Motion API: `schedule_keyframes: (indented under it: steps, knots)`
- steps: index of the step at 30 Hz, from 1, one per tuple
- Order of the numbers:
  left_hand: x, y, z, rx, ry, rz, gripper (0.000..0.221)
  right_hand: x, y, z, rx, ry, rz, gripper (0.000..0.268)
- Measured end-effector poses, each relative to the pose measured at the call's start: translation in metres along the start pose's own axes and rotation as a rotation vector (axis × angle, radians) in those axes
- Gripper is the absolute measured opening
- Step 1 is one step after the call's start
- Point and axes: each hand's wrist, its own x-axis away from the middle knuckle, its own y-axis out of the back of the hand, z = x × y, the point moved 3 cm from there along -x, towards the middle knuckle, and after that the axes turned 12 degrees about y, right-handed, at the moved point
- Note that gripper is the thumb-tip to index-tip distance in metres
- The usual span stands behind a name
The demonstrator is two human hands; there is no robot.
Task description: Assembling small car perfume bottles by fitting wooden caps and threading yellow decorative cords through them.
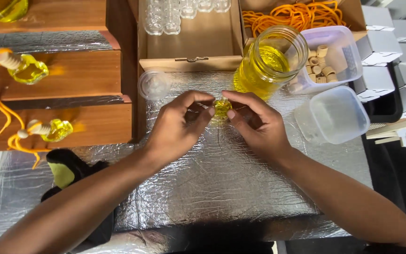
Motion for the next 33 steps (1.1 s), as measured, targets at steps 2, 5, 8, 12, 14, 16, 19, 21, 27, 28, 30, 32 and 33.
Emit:
schedule_keyframes:
  steps: [2,5,8,12,14,16,19,21,27,28,30,32,33]
  knots:
    - [-0.001,0.003,0.002,0.000,0.029,0.023,0.021,-0.003,-0.004,0.005,-0.013,-0.031,-0.008,0.033]
    - [-0.006,0.008,0.007,0.047,0.064,0.057,0.019,-0.005,-0.007,0.003,-0.043,-0.103,-0.033,0.037]
    - [-0.006,0.009,0.006,0.095,0.062,0.064,0.019,-0.001,-0.006,-0.007,-0.051,-0.176,-0.050,0.036]
    - [-0.007,0.013,0.005,-0.044,0.022,0.008,0.020,-0.012,-0.008,0.008,0.031,-0.176,0.004,0.028]
    - [-0.008,0.013,0.010,-0.067,0.029,-0.001,0.019,-0.016,-0.009,0.012,0.099,-0.133,0.028,0.027]
    - [-0.007,0.012,0.013,-0.090,0.034,-0.010,0.019,-0.018,-0.011,0.015,0.167,-0.089,0.052,0.025]
    - [-0.007,0.012,0.010,-0.115,0.025,-0.032,0.019,-0.022,-0.012,0.016,0.224,-0.060,0.052,0.026]
    - [-0.006,0.011,0.004,-0.127,0.013,-0.059,0.017,-0.021,-0.012,0.016,0.242,-0.051,0.019,0.023]
    - [-0.005,0.016,0.004,-0.100,0.000,-0.135,0.016,-0.017,-0.012,0.011,0.205,0.020,0.033,0.021]
    - [-0.006,0.016,0.005,-0.103,0.000,-0.138,0.016,-0.017,-0.013,0.012,0.202,0.023,0.033,0.021]
    - [-0.005,0.017,0.005,-0.098,-0.023,-0.165,0.016,-0.018,-0.015,0.015,0.204,0.081,0.061,0.021]
    - [-0.004,0.016,0.007,-0.102,-0.023,-0.163,0.018,-0.016,-0.015,0.016,0.202,0.076,0.074,0.022]
    - [-0.004,0.015,0.008,-0.104,-0.024,-0.159,0.020,-0.015,-0.015,0.017,0.202,0.070,0.087,0.023]
